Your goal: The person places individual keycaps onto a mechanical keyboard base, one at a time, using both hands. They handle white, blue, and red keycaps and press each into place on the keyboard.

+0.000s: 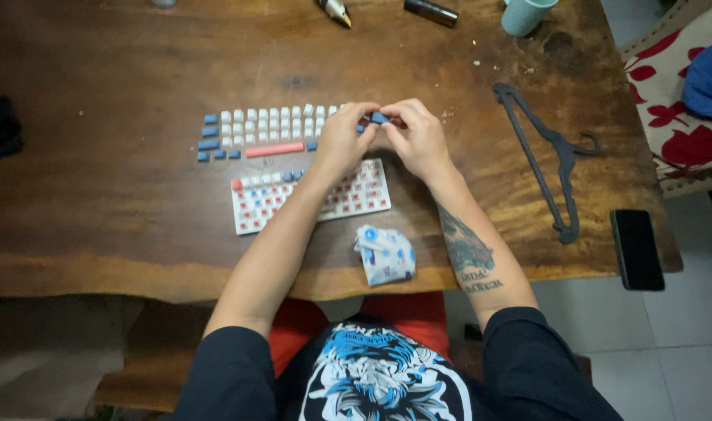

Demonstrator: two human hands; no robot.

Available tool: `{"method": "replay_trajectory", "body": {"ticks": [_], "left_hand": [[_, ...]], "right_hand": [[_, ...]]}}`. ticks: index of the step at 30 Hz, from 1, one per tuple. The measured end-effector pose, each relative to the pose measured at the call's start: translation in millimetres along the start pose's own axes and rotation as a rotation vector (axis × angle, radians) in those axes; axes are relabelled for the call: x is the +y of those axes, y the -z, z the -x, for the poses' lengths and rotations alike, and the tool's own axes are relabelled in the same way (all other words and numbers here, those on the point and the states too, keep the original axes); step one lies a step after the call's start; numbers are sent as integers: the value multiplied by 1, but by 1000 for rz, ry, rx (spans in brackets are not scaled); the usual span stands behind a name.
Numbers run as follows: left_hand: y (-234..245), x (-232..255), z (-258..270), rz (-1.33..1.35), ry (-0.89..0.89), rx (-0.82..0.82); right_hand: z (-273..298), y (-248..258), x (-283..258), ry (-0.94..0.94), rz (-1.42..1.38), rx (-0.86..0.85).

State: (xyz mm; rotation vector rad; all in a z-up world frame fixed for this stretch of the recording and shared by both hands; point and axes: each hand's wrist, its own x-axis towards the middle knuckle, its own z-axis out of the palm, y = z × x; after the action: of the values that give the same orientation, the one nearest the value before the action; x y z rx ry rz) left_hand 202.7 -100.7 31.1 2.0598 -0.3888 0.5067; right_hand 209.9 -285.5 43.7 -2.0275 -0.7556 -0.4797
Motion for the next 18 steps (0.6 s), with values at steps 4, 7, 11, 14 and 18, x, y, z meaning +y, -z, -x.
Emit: {"method": "replay_trajectory", "body": {"ticks": [4, 7, 11, 14, 18], "left_hand": [[23, 22, 54, 314, 194, -66], [40, 36, 96, 308, 171, -47], [60, 47, 147, 262, 212, 15], [60, 48, 173, 325, 284, 28], [51, 48, 192, 341, 402, -46]], "right_hand": [[29, 5, -53, -1, -42, -22], [58, 12, -85, -89, -126, -90], [95, 32, -108, 22, -200, -236], [126, 27, -116, -54, -62, -341], [153, -4, -118, -161, 44, -147]]}}
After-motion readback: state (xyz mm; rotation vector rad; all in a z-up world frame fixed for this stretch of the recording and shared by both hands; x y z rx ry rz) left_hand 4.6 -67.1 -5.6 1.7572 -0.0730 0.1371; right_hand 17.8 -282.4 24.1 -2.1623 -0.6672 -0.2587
